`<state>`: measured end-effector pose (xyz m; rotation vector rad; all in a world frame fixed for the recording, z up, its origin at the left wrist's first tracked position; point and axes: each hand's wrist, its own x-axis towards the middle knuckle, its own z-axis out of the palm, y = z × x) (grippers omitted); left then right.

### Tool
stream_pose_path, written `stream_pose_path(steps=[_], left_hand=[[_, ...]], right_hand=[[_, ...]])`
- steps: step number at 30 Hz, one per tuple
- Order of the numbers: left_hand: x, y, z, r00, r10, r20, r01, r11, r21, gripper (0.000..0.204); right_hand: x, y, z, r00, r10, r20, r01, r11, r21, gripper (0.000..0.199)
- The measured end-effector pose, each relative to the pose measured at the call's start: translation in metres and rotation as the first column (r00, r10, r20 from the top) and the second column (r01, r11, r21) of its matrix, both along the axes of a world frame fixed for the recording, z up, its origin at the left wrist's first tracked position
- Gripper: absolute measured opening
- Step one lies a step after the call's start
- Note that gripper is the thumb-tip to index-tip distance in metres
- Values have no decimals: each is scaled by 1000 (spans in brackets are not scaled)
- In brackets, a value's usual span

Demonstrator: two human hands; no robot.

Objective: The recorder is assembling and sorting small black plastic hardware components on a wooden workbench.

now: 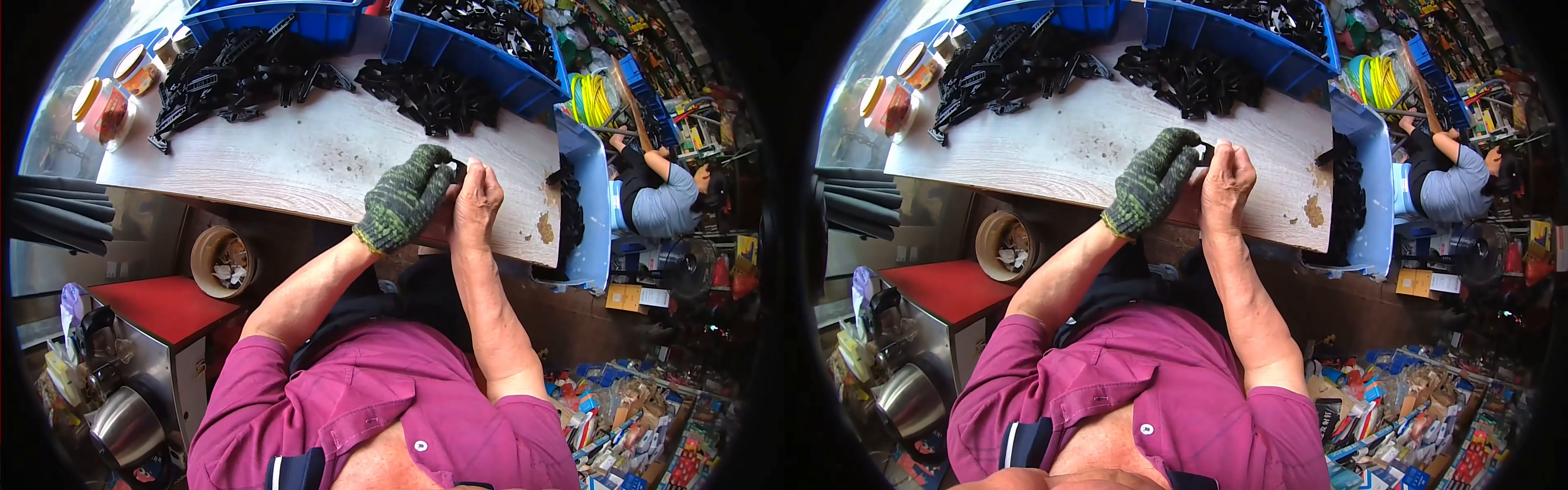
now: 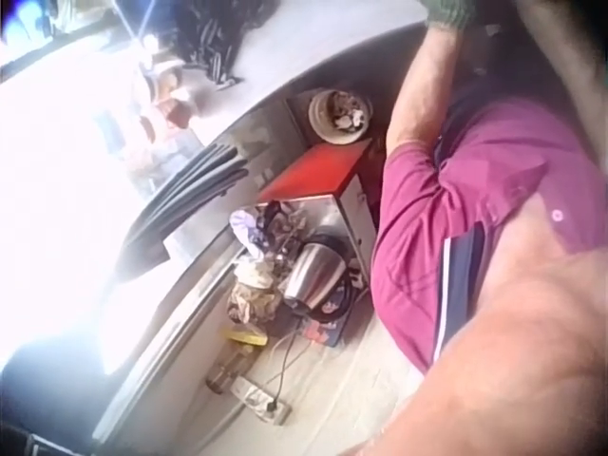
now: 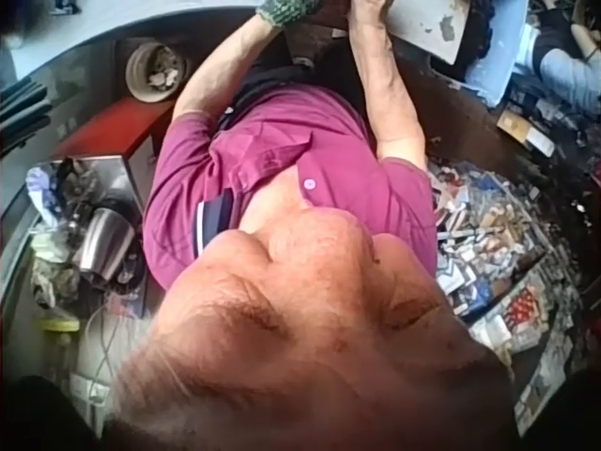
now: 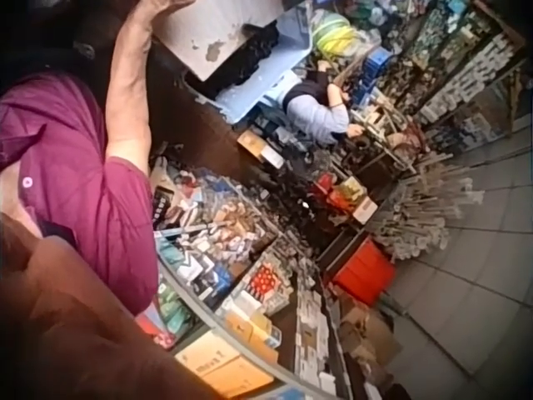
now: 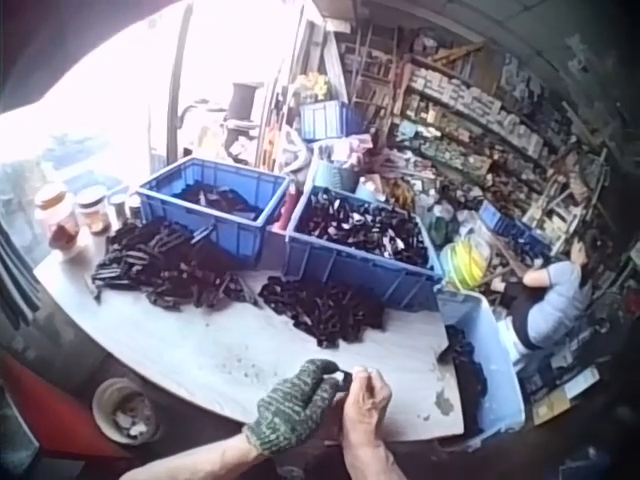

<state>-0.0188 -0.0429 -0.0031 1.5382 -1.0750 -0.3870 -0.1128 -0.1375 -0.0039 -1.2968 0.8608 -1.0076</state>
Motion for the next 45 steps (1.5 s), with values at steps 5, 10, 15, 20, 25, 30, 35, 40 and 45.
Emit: stream_pose_path(steps=[5, 10, 15, 20, 25, 30, 35, 40, 45], left_hand=[[9, 2, -1, 994, -89, -69, 85, 995, -60, 29], [16, 0, -8, 991, -112, -73, 104, 989, -106, 28], [18, 9, 11, 968, -99, -231, 96, 995, -23, 25], [22, 7, 11, 970, -76, -229, 84, 996, 26, 27], [-3, -8, 1, 981, 40, -189, -86, 967, -239, 27], [-14, -10, 8, 998, 54, -42, -58, 993, -106, 30], [-16, -8, 10, 998, 47, -30, -49, 994, -102, 29], [-11, -10, -4, 996, 35, 79, -26, 992, -120, 31], [-7, -1, 6, 976, -80, -201, 68, 996, -64, 33]], right_hand=[[-1, 5, 0, 997, 19, 80, -23, 998, 53, 29], [-3, -5, -12, 1000, 0, 7, 1, 987, -161, 27], [1, 10, 16, 994, 75, 73, -84, 987, 135, 31], [3, 6, 12, 992, 111, 56, -115, 990, 86, 30], [3, 3, 6, 998, 59, 9, -59, 998, -1, 37], [-4, 2, 11, 998, 37, -48, -40, 997, -61, 33], [-4, 3, 14, 997, 72, -34, -74, 996, -58, 33], [-4, 7, 15, 997, 82, -1, -82, 996, -36, 33], [-10, -6, 13, 999, 51, 15, -52, 996, 72, 31]])
